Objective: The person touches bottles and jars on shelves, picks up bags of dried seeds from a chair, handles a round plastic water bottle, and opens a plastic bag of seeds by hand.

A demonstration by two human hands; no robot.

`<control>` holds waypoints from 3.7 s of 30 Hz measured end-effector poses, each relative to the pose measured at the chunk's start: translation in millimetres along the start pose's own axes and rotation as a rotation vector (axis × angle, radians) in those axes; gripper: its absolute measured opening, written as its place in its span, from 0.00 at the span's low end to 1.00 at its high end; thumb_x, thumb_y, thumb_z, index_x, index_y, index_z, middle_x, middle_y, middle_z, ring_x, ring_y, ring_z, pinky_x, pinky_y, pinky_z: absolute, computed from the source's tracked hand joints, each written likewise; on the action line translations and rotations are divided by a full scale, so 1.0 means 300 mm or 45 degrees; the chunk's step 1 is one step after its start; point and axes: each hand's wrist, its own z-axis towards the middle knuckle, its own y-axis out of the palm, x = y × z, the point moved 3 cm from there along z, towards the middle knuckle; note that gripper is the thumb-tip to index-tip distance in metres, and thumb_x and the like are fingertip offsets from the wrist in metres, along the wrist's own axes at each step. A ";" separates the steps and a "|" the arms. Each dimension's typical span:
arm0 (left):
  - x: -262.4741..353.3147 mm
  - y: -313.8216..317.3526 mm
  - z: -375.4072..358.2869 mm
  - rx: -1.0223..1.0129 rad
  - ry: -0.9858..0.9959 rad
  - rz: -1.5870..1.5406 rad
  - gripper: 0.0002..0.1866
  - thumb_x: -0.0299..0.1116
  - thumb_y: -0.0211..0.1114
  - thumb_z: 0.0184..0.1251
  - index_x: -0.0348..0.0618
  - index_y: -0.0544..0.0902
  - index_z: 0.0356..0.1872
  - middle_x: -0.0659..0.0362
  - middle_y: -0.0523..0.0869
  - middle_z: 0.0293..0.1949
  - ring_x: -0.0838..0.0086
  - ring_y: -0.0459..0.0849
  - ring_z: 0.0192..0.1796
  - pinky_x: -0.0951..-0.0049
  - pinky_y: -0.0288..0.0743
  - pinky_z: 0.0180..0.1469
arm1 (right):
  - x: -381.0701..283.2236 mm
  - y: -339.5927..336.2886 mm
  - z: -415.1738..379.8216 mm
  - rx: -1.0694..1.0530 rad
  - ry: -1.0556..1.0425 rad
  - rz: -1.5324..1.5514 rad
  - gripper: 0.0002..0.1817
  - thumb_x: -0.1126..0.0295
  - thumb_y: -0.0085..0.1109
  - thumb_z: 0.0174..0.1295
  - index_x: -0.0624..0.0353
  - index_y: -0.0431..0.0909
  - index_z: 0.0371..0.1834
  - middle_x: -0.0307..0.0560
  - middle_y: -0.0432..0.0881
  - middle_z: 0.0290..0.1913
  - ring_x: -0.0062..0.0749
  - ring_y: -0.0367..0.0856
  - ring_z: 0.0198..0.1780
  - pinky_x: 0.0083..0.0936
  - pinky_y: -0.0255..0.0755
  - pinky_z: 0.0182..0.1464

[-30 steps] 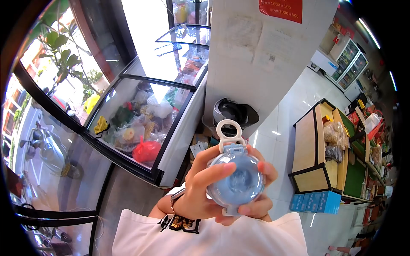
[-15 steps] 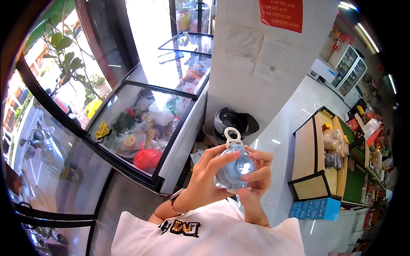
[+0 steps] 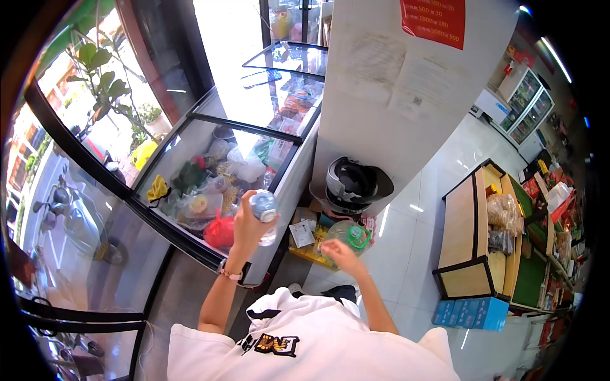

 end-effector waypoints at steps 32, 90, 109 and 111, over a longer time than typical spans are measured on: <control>-0.646 0.151 -0.368 0.708 -0.677 0.765 0.37 0.32 0.65 0.42 0.34 0.55 0.54 0.40 0.65 0.48 0.52 0.64 0.52 0.58 0.57 0.53 | 1.304 -0.037 -0.859 1.159 0.765 0.084 0.12 0.64 0.50 0.49 0.63 0.74 0.27 0.43 0.76 0.24 0.25 0.72 0.25 0.22 0.65 0.26; 1.026 2.294 -1.792 -2.656 0.201 0.461 0.17 0.41 0.52 0.55 0.43 0.73 0.42 0.60 0.79 0.31 0.77 0.75 0.28 0.77 0.67 0.26 | 1.386 -0.435 -2.478 2.884 0.599 1.008 0.17 0.58 0.49 0.55 0.62 0.71 0.38 0.43 0.76 0.28 0.20 0.70 0.25 0.16 0.64 0.26; 1.330 2.555 -2.035 -2.598 0.286 0.556 0.15 0.38 0.52 0.52 0.34 0.77 0.33 0.54 0.80 0.26 0.71 0.77 0.27 0.75 0.71 0.32 | 1.698 -0.173 -2.627 2.065 1.298 1.861 0.14 0.57 0.51 0.50 0.57 0.73 0.28 0.42 0.75 0.25 0.20 0.69 0.22 0.14 0.61 0.20; 1.417 2.633 -2.078 -2.618 0.417 0.576 0.15 0.38 0.52 0.52 0.35 0.77 0.33 0.55 0.80 0.26 0.71 0.77 0.26 0.74 0.71 0.32 | 1.750 -0.367 -2.787 2.314 1.115 1.825 0.14 0.57 0.51 0.50 0.57 0.73 0.29 0.42 0.75 0.25 0.19 0.69 0.23 0.14 0.61 0.19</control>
